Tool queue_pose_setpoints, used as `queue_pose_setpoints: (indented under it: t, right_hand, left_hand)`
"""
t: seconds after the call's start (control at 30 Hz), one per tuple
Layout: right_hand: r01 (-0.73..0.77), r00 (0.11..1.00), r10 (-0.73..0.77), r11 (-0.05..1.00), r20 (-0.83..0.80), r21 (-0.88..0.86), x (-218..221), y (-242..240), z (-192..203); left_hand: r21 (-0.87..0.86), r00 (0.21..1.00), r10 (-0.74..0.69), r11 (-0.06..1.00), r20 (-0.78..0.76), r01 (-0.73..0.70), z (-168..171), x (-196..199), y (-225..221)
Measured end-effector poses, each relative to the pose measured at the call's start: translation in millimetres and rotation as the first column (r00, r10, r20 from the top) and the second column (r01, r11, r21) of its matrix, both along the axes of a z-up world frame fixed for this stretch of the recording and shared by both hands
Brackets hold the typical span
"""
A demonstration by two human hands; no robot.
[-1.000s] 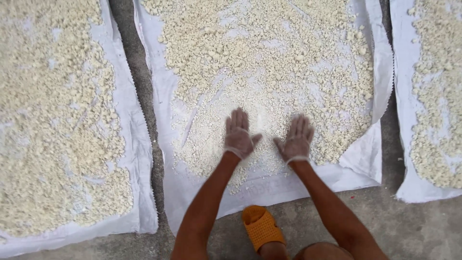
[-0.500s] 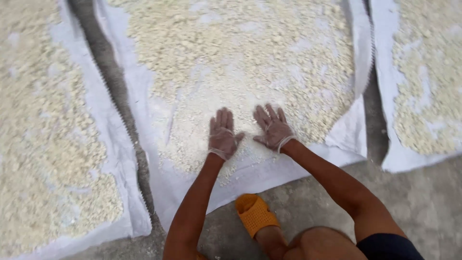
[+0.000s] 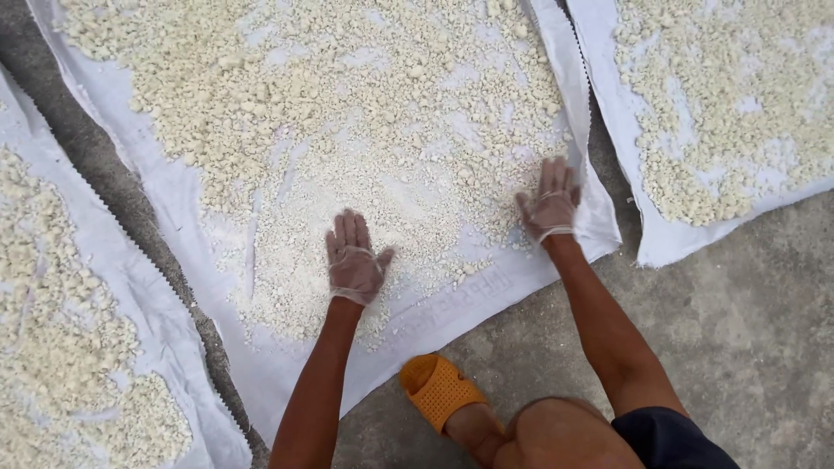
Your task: The person spreads small white granules evenly across a large white sack using both gloved hands. They repeatedly pat, rub, and smooth the granules to create a uniform layer. The person adjusts the sack edges and continues spreading until the surface appears level.
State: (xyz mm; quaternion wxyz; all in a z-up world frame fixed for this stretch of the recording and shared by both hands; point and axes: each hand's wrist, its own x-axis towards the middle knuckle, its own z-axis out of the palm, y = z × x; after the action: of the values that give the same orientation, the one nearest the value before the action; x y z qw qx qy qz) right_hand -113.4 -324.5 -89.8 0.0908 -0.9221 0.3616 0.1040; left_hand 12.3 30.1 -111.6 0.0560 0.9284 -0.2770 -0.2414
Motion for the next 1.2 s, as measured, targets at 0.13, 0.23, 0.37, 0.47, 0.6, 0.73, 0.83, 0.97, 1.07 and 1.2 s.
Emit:
queue_pose_setpoints:
  t: [0.13,0.23,0.37,0.47,0.6,0.73,0.83,0.97,1.07,1.2]
  right_hand:
    - [0.096,0.994,-0.096,0.995,0.056,0.01,-31.8,-56.3,-41.6]
    - [0.148,0.988,-0.149,0.989,0.051,0.028,-21.5,-40.0,-26.2]
    - [0.018,0.999,-0.016,0.999,0.05,-0.037,2.9,-3.3,-17.8]
    - [-0.013,0.998,0.01,0.998,-0.056,-0.065,12.6,-9.9,-11.7]
    - [0.026,0.996,-0.033,0.997,-0.088,-0.077,36.7,-22.6,-1.9]
    - [0.013,0.993,-0.022,0.997,-0.115,-0.078,41.3,6.2,11.0]
    - [-0.074,0.986,0.064,0.995,-0.152,-0.064,41.7,42.2,1.6]
    - [-0.091,0.988,0.084,0.995,-0.129,-0.05,66.4,41.6,7.7]
    - [-0.077,0.992,0.072,0.996,-0.104,-0.044,86.1,29.7,5.9]
    - [-0.104,0.985,0.086,0.988,-0.149,-0.113,108.0,64.5,23.9]
  left_hand:
    - [-0.026,0.999,0.012,1.0,-0.034,-0.012,4.1,0.2,1.0]
    - [-0.021,0.999,0.01,1.0,-0.038,-0.01,6.4,1.5,1.0]
    - [-0.02,0.999,0.005,1.0,-0.048,-0.006,5.7,1.0,0.9]
    - [0.004,1.0,-0.002,1.0,-0.027,0.002,7.9,1.1,-0.5]
    - [-0.011,1.0,-0.015,1.0,-0.007,0.015,1.5,-1.7,1.5]
    - [-0.014,1.0,-0.027,1.0,-0.003,0.027,1.4,0.4,3.4]
    - [-0.011,0.999,-0.018,1.0,-0.031,0.018,1.4,-0.1,3.8]
    - [0.006,0.999,-0.021,1.0,-0.027,0.021,-7.5,0.3,2.1]
    - [-0.032,0.999,-0.03,0.999,-0.02,0.03,-4.3,1.8,4.2]
    - [-0.053,1.0,-0.01,0.999,-0.014,0.01,-15.3,-5.9,4.9]
